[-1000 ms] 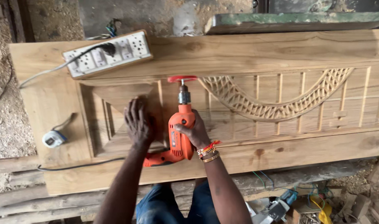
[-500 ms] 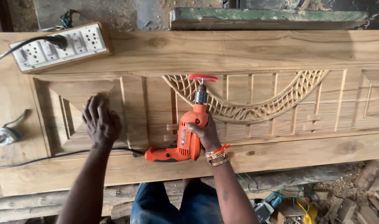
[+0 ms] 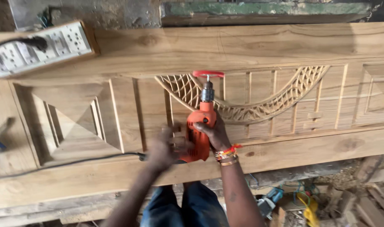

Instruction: The person sands the surface and decorative carvings of a wooden door using a power drill with a sanding disc attachment.

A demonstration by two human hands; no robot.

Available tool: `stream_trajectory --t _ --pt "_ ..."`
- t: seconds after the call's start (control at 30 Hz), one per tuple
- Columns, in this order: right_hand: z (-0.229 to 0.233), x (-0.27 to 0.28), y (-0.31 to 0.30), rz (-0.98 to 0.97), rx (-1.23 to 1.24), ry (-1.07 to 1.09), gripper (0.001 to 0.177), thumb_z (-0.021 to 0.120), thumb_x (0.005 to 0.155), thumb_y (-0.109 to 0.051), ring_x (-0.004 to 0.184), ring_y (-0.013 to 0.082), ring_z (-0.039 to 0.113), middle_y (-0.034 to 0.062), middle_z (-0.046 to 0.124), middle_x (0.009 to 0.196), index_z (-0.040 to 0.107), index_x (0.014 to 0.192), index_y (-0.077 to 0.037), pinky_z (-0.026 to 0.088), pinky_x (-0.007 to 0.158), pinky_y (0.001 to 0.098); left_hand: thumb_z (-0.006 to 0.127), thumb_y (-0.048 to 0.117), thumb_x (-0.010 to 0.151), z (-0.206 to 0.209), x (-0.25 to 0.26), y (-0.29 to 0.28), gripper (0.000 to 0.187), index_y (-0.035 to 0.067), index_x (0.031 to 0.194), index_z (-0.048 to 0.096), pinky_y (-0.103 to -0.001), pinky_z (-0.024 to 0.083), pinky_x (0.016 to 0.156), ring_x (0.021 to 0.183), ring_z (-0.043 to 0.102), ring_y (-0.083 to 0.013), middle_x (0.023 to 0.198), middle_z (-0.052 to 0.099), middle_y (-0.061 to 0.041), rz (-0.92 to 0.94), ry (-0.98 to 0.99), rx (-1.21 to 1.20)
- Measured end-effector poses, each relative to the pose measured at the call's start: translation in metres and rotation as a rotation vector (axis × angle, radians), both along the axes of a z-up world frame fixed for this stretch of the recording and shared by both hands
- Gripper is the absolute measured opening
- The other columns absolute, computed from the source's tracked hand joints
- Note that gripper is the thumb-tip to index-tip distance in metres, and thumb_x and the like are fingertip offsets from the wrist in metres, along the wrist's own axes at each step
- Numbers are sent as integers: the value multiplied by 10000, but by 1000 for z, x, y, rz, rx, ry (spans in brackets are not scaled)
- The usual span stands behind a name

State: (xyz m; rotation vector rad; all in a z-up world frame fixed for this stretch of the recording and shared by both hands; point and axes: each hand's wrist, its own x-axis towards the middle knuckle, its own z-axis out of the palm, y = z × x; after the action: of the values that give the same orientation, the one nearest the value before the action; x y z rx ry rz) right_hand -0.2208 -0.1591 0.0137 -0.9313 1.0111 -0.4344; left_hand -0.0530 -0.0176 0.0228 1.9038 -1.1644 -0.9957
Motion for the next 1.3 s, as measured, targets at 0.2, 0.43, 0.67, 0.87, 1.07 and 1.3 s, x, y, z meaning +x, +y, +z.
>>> stream_trajectory --t 0.2,0.43,0.67,0.87,1.07,1.3 --pt "2 -15 -15 -36 37 -1 512 808 808 -184 910 179 693 75 707 1044 617 1247 -1 588 791 356 873 665 628 26 -38 -38 1184 -20 1434 340 -523 558 784 944 708 -417 1002 736 -209 -215 119 286" --pt "0 -34 -24 -97 -22 78 499 801 829 -205 956 126 685 44 714 1071 625 1255 -15 575 846 314 851 671 568 18 -43 -52 1059 60 1350 479 -517 576 750 840 735 -384 926 748 -179 -381 -2 366" --pt "-2 -36 -26 -89 -45 131 504 822 824 -259 909 124 665 30 694 1022 638 1227 -18 563 816 308 865 651 559 20 -47 -55 1032 57 1314 487 -507 582 719 796 739 -359 890 745 -169 -385 -18 401" --pt "-5 -43 -5 -161 -41 82 458 805 870 -279 930 121 650 29 686 1040 647 1198 -2 546 834 302 862 603 596 23 -59 -40 954 86 1309 494 -526 572 701 745 725 -390 831 738 -182 -358 -54 399" --pt "6 -68 40 -171 -47 151 489 799 856 -252 963 125 661 49 682 1080 604 1236 -13 557 862 317 869 614 592 15 -87 -1 946 81 1278 492 -545 563 668 743 724 -400 849 737 -190 -385 24 461" --pt "-14 -126 72 -326 -45 337 398 767 925 -182 944 156 682 86 705 1076 637 1228 40 575 836 327 855 634 614 13 -115 15 959 96 1315 483 -552 568 637 737 719 -418 902 735 -190 -476 29 417"
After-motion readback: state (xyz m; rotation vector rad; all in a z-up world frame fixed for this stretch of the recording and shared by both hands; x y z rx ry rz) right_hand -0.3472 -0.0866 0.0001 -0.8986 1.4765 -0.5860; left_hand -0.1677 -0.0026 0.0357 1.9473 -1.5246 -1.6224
